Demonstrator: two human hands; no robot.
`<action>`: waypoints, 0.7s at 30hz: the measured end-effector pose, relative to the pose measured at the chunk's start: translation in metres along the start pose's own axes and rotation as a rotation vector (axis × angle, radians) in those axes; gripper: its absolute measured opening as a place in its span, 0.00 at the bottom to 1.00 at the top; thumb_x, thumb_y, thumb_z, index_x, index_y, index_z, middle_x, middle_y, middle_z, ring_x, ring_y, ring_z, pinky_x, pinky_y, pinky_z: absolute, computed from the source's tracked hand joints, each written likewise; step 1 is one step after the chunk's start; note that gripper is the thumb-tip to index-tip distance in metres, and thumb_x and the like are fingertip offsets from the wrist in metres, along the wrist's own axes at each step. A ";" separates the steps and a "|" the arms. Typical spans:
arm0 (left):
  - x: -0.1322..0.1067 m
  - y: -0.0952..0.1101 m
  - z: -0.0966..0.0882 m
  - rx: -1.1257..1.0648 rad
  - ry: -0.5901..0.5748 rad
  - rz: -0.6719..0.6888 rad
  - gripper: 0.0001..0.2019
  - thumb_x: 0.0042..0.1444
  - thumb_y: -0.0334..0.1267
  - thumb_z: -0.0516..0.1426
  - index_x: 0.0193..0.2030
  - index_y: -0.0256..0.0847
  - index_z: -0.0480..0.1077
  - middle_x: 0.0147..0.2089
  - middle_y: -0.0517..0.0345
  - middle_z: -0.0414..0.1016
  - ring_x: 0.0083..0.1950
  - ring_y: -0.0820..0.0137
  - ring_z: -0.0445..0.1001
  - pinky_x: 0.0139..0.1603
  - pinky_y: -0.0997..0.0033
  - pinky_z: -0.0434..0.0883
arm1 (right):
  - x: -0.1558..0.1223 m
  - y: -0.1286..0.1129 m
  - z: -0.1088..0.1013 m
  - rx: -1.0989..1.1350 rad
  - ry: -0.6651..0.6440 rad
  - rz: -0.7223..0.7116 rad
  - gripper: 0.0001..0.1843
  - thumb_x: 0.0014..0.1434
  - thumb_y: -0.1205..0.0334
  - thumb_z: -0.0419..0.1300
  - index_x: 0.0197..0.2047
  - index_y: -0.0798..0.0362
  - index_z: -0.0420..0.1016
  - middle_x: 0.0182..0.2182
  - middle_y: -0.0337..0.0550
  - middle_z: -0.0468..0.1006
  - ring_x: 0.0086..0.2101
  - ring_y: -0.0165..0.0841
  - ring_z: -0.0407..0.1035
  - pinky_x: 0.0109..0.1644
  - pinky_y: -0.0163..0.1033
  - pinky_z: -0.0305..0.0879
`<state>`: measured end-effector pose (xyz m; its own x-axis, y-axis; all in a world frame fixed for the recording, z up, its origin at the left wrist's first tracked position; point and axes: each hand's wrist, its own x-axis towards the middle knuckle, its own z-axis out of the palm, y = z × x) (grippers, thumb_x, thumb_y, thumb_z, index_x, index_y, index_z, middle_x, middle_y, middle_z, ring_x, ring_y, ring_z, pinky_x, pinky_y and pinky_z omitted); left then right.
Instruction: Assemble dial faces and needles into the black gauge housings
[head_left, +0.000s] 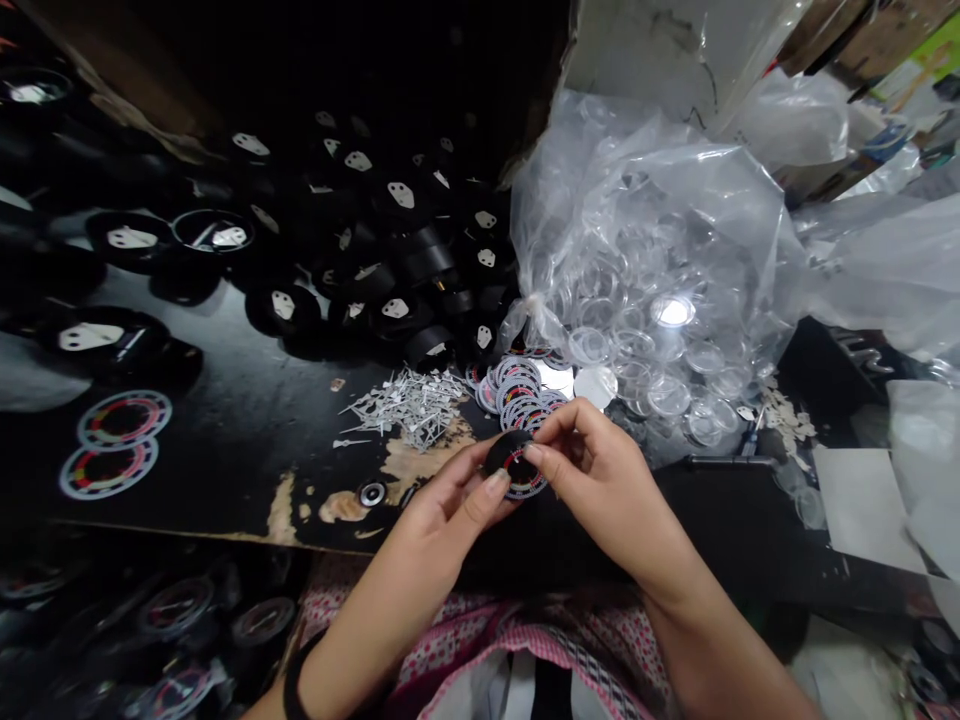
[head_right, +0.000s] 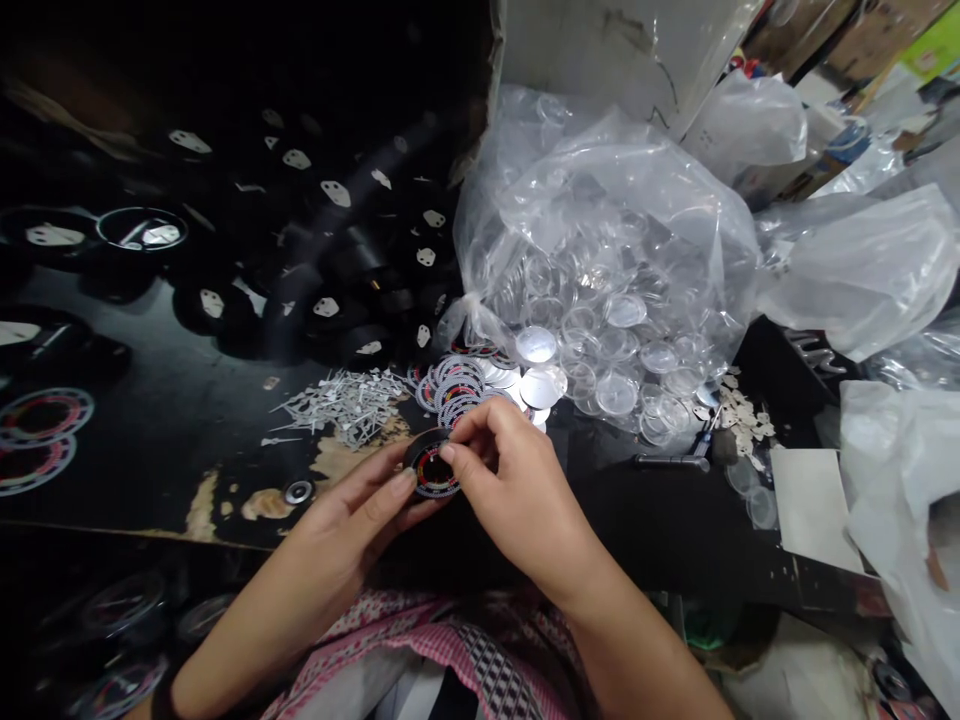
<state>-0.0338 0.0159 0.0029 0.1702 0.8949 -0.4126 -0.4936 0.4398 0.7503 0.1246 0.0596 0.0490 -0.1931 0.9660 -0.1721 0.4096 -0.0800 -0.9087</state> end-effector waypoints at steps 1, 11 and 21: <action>0.000 0.000 0.000 0.018 0.000 0.014 0.14 0.58 0.44 0.64 0.52 0.58 0.78 0.56 0.65 0.80 0.57 0.66 0.77 0.55 0.72 0.75 | -0.001 0.000 0.001 -0.014 -0.002 0.003 0.05 0.60 0.63 0.63 0.38 0.50 0.69 0.32 0.35 0.72 0.32 0.28 0.67 0.37 0.35 0.63; -0.015 0.010 -0.028 0.357 0.219 0.135 0.15 0.55 0.44 0.65 0.50 0.50 0.79 0.51 0.57 0.82 0.55 0.60 0.78 0.59 0.64 0.73 | -0.005 -0.005 0.006 -0.345 -0.200 -0.178 0.08 0.66 0.65 0.58 0.48 0.51 0.76 0.41 0.41 0.79 0.41 0.33 0.73 0.46 0.39 0.67; 0.004 0.030 -0.015 -0.229 0.298 0.139 0.10 0.60 0.35 0.63 0.48 0.43 0.79 0.52 0.54 0.82 0.57 0.63 0.77 0.62 0.67 0.72 | 0.030 0.000 0.026 -1.062 -0.086 -0.255 0.15 0.70 0.61 0.52 0.52 0.49 0.78 0.43 0.49 0.78 0.46 0.48 0.70 0.47 0.52 0.60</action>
<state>-0.0610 0.0319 0.0158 -0.1497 0.8687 -0.4722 -0.6773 0.2578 0.6890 0.0953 0.0817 0.0342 -0.4259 0.9004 -0.0892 0.9006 0.4124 -0.1372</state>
